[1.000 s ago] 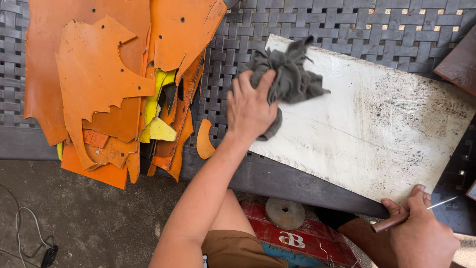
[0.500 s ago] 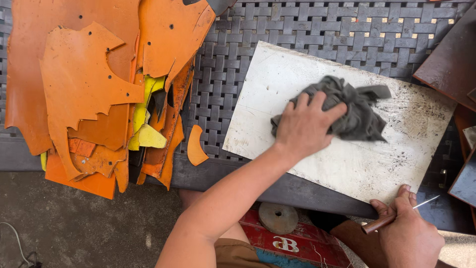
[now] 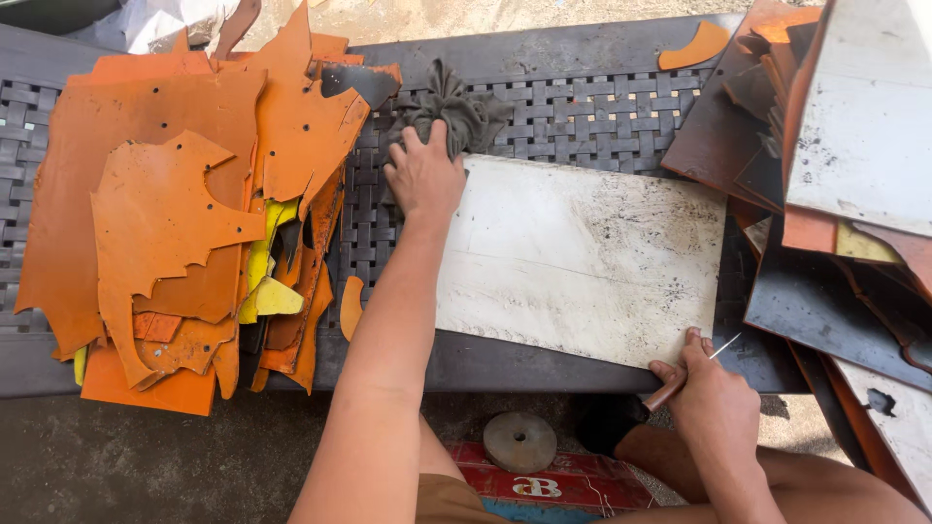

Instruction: The person uses a sharp tool to cut and shape orange leather pieces on a woven mat. They wipe a white board with a cloth, then continue cutting leather pieces on the board, handling them one at a time.

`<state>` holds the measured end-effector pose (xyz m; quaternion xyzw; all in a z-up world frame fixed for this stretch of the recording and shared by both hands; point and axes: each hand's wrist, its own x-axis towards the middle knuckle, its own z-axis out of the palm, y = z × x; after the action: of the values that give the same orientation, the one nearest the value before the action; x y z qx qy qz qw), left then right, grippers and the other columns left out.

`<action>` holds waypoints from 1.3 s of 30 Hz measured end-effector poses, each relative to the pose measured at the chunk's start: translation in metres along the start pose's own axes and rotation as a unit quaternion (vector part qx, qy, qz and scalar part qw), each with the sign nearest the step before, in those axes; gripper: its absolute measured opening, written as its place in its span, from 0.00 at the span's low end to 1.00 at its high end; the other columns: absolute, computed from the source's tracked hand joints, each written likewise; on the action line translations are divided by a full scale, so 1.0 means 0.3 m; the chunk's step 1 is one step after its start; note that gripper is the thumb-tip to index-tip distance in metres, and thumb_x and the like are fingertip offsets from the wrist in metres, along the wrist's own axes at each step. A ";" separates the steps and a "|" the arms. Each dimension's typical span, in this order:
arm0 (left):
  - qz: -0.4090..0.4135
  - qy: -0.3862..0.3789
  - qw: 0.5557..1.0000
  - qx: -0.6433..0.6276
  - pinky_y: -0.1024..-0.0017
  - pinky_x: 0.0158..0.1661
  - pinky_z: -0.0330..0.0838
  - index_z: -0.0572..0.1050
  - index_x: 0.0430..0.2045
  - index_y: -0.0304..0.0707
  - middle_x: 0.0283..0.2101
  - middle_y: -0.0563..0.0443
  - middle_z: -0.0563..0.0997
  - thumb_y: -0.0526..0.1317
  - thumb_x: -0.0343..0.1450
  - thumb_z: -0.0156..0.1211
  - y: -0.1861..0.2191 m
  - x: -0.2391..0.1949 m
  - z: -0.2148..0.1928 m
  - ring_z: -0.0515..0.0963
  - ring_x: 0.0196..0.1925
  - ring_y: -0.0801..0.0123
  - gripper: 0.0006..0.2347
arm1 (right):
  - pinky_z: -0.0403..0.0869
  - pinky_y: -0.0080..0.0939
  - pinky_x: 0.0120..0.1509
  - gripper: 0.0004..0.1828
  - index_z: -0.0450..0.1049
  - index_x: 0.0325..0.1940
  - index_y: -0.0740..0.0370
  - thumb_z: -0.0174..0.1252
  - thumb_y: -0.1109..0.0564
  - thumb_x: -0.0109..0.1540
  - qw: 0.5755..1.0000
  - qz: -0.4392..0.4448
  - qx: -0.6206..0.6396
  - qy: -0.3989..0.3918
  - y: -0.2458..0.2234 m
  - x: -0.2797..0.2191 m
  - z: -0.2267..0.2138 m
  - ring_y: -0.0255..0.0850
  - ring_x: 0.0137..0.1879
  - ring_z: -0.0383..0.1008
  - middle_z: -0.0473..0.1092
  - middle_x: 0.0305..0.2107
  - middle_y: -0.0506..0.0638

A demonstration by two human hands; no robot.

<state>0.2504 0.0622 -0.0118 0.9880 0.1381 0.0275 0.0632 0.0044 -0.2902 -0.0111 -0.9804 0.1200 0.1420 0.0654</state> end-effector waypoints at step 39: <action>0.089 0.030 0.980 -0.173 0.49 0.52 0.71 0.64 0.66 0.36 0.54 0.25 0.65 0.41 0.70 0.62 -0.286 -0.753 -0.287 0.74 0.53 0.37 0.27 | 0.54 0.71 0.77 0.25 0.65 0.37 0.67 0.65 0.43 0.67 0.969 -0.034 0.173 0.172 -0.157 -0.081 -0.016 0.66 0.77 0.53 0.58 0.70 0.79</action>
<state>0.0041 0.0917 0.0538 0.9693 0.0445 0.0859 0.2261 -0.0050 -0.2404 0.0051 -0.9674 0.1185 -0.0537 0.2173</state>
